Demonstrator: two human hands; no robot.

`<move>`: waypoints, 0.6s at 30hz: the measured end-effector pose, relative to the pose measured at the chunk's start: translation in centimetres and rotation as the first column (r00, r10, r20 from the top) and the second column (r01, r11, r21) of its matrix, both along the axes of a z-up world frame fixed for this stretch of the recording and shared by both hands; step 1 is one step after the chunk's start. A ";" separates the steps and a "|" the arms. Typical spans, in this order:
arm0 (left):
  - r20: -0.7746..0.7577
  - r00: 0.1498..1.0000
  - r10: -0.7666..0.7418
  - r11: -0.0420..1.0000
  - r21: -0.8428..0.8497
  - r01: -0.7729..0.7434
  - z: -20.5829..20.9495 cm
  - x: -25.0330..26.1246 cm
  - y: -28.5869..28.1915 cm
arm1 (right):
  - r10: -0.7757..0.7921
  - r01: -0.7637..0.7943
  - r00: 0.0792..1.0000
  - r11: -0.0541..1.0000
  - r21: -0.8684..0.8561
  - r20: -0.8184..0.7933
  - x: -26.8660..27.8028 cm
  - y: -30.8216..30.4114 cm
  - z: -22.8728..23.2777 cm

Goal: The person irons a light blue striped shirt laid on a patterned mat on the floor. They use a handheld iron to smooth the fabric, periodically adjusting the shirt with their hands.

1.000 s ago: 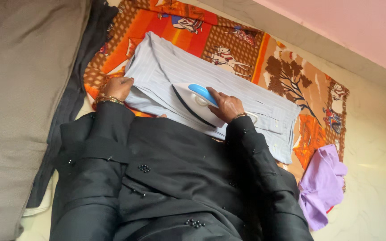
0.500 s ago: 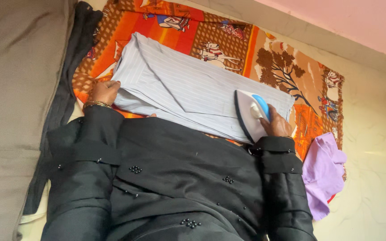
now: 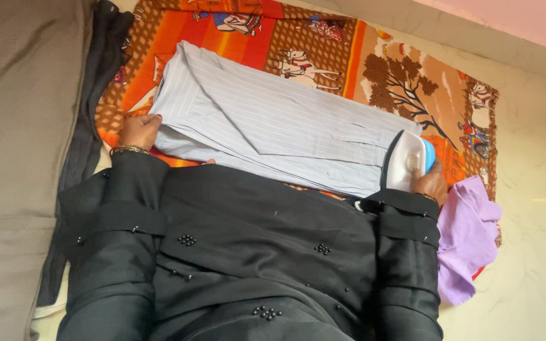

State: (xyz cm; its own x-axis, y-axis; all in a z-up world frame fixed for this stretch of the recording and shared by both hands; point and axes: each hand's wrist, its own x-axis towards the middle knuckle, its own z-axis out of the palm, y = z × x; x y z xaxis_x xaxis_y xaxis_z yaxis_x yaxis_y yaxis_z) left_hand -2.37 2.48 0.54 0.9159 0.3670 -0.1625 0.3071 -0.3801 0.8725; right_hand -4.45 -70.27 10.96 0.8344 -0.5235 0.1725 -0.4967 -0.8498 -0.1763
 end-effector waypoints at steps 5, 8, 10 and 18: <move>0.047 0.999 0.003 0.999 -0.040 -0.001 -1.2 0.4 0.2 | -0.112 0.112 0.993 0.994 0.001 -0.041 0.1 -2.1 -1.4; 0.038 0.999 0.022 0.999 -0.040 -0.021 -1.4 0.4 0.3 | -0.115 0.115 0.993 0.993 0.000 -0.019 -0.1 -3.4 -2.2; 0.040 0.999 0.018 1.000 -0.013 -0.017 -1.3 0.3 0.3 | -0.114 0.114 0.993 0.993 -0.003 0.020 -0.1 -4.1 -2.6; 0.017 0.999 0.028 1.000 -0.005 -0.028 0.0 0.0 -0.2 | -0.274 0.270 0.961 0.959 0.084 0.041 -4.0 -4.8 -0.8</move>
State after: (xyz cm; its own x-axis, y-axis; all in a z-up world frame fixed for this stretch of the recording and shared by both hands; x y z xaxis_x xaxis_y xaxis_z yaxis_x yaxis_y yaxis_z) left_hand -2.33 2.32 0.52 0.9080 0.3918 -0.1487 0.3027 -0.3677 0.8793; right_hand -8.48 -75.06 10.14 0.6495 -0.7429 0.1618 -0.6959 -0.6666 -0.2671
